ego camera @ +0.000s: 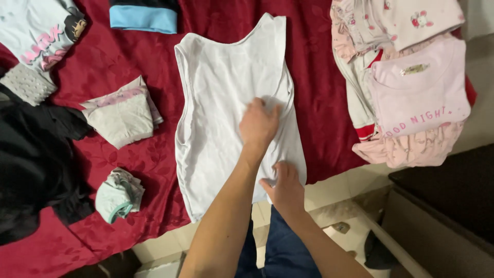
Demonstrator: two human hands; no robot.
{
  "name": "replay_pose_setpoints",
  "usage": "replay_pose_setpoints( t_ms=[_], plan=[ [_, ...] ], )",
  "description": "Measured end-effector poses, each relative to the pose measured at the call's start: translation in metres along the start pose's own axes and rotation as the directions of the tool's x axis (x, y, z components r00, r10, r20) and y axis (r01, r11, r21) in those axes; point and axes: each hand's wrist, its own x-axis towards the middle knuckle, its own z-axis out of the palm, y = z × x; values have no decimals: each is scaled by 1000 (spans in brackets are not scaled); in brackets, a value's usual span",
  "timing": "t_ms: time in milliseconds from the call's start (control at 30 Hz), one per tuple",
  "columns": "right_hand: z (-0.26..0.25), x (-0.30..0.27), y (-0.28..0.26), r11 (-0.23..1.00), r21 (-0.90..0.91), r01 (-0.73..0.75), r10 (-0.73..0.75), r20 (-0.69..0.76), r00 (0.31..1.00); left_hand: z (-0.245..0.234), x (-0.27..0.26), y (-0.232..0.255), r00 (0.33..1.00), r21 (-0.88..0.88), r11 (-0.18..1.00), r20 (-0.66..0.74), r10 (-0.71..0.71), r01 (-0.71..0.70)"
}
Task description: Folding a pile of laundry on a bed.
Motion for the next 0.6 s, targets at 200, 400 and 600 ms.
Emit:
replay_pose_setpoints(
  t_ms=[200,400,600],
  plan=[
    [24,-1,48,983,-35,-183,181,-56,982,20,1,23,953,-32,998,300,-50,62],
    [-22,-7,154,838,394,-378,511,-322,797,79,25,49,921,-361,931,343,183,-50],
    [-27,3,217,695,582,-422,628,-206,750,76,28,75,776,-109,798,186,602,-593]
  ],
)
